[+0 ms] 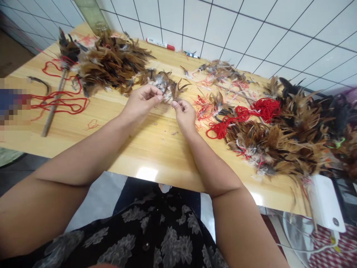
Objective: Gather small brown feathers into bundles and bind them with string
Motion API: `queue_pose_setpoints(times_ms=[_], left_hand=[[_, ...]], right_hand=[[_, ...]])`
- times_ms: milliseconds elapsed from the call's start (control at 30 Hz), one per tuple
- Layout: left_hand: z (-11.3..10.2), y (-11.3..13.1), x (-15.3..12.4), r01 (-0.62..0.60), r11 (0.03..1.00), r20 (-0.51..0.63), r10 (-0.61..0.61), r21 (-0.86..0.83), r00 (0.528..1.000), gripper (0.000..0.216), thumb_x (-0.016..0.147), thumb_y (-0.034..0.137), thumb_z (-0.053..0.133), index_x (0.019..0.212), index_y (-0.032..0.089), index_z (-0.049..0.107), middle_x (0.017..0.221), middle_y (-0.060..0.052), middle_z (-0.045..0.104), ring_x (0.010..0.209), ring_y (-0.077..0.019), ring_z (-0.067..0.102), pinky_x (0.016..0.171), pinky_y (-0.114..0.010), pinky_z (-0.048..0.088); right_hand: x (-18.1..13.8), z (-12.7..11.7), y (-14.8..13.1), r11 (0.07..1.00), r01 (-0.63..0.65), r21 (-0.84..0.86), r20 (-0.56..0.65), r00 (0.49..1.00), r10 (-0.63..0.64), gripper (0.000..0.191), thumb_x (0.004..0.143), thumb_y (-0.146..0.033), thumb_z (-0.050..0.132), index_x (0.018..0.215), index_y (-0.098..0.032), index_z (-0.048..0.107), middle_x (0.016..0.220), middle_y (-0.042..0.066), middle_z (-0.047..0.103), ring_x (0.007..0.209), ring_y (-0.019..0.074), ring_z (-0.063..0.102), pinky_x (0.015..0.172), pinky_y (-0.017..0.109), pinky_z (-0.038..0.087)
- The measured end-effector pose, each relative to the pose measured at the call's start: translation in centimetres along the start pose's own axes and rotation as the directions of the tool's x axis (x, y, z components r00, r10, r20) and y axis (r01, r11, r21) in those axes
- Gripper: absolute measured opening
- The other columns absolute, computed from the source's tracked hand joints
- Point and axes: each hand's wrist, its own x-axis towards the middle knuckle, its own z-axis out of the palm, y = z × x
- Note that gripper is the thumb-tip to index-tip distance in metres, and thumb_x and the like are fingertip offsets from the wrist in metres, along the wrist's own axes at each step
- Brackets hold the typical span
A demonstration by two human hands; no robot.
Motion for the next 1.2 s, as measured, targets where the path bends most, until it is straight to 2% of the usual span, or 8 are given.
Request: queue_pose_setpoints(times_ms=[133, 300, 467, 600, 700, 800, 967, 1200], left_hand=[[0.6, 0.1, -0.2, 0.101, 0.982, 0.059, -0.093, -0.162, 0.994, 0.032, 0.104, 0.020, 0.088, 0.090, 0.024, 0.060, 0.079, 0.001, 0.065, 0.071, -0.0164, 0.068, 0.068, -0.031, 0.058], [0.9, 0.7, -0.5, 0.198, 0.950, 0.152, -0.165, -0.240, 0.975, 0.035, 0.106, 0.017, 0.088, 0.090, 0.023, 0.057, 0.079, 0.001, 0.068, 0.070, -0.0136, 0.070, 0.070, -0.030, 0.060], [0.8, 0.3, -0.6, 0.158, 0.968, 0.152, -0.129, -0.197, 0.980, 0.033, 0.100, 0.012, 0.089, 0.086, 0.022, 0.060, 0.076, 0.001, 0.066, 0.068, -0.0146, 0.067, 0.066, -0.032, 0.058], [0.6, -0.2, -0.4, 0.125, 0.981, 0.138, -0.105, -0.150, 0.985, 0.032, 0.096, 0.012, 0.091, 0.086, 0.022, 0.062, 0.076, 0.001, 0.066, 0.071, -0.0170, 0.068, 0.068, -0.034, 0.058], [0.6, -0.3, -0.2, 0.130, 0.983, 0.119, -0.114, -0.130, 0.986, 0.029, 0.095, 0.008, 0.089, 0.087, 0.022, 0.064, 0.078, 0.001, 0.067, 0.074, -0.0167, 0.069, 0.071, -0.034, 0.058], [0.5, -0.3, -0.2, 0.114, 0.983, 0.107, -0.099, -0.144, 0.989, 0.028, 0.094, 0.007, 0.089, 0.087, 0.022, 0.065, 0.080, 0.001, 0.069, 0.075, -0.0170, 0.069, 0.073, -0.035, 0.059], [0.4, -0.3, 0.0, 0.082, 0.982, 0.119, -0.062, -0.170, 0.991, 0.032, 0.090, 0.017, 0.097, 0.086, 0.023, 0.066, 0.079, -0.001, 0.071, 0.082, -0.0220, 0.074, 0.071, -0.036, 0.062], [0.4, 0.1, 0.0, 0.134, 0.977, 0.151, -0.110, -0.164, 0.982, 0.037, 0.098, 0.026, 0.100, 0.087, 0.021, 0.065, 0.075, 0.001, 0.067, 0.080, -0.0198, 0.075, 0.071, -0.033, 0.059]], right_hand=[[0.0, 0.1, 0.0, 1.000, 0.007, 0.009, 0.006, 1.000, -0.007, 0.045, 0.104, -0.058, 0.086, 0.080, -0.024, 0.069, 0.069, -0.007, 0.051, 0.072, 0.0133, 0.043, 0.071, 0.030, 0.037], [0.1, 0.4, 0.3, 0.999, 0.044, -0.022, 0.040, 0.998, -0.043, 0.056, 0.102, -0.072, 0.085, 0.079, -0.024, 0.067, 0.073, -0.005, 0.055, 0.076, 0.0146, 0.050, 0.076, 0.032, 0.043], [0.3, 0.4, 0.6, 0.993, 0.104, -0.052, 0.050, 0.994, -0.102, 0.058, 0.100, -0.075, 0.085, 0.078, -0.024, 0.069, 0.078, -0.003, 0.058, 0.080, 0.0159, 0.054, 0.081, 0.034, 0.046], [0.4, 0.4, 0.5, 0.995, 0.093, -0.044, 0.064, 0.994, -0.090, 0.055, 0.099, -0.071, 0.087, 0.078, -0.024, 0.069, 0.077, -0.003, 0.059, 0.080, 0.0154, 0.053, 0.081, 0.033, 0.047], [0.3, 0.4, 0.2, 0.996, 0.084, -0.015, 0.098, 0.992, -0.082, 0.054, 0.099, -0.068, 0.089, 0.077, -0.024, 0.067, 0.075, -0.004, 0.057, 0.078, 0.0145, 0.052, 0.078, 0.033, 0.045], [0.2, 0.4, -0.1, 0.997, 0.079, 0.005, 0.132, 0.988, -0.079, 0.060, 0.095, -0.073, 0.091, 0.074, -0.024, 0.064, 0.072, -0.005, 0.051, 0.077, 0.0143, 0.051, 0.077, 0.032, 0.045], [0.2, 0.3, -0.2, 0.997, 0.078, 0.003, 0.156, 0.985, -0.078, 0.064, 0.093, -0.075, 0.092, 0.073, -0.024, 0.060, 0.074, -0.004, 0.048, 0.082, 0.0154, 0.051, 0.080, 0.032, 0.046], [0.6, 0.3, 0.1, 0.986, 0.156, -0.059, 0.194, 0.971, -0.142, 0.059, 0.101, -0.064, 0.087, 0.071, -0.024, 0.055, 0.078, -0.002, 0.049, 0.087, 0.0174, 0.055, 0.089, 0.034, 0.050]])
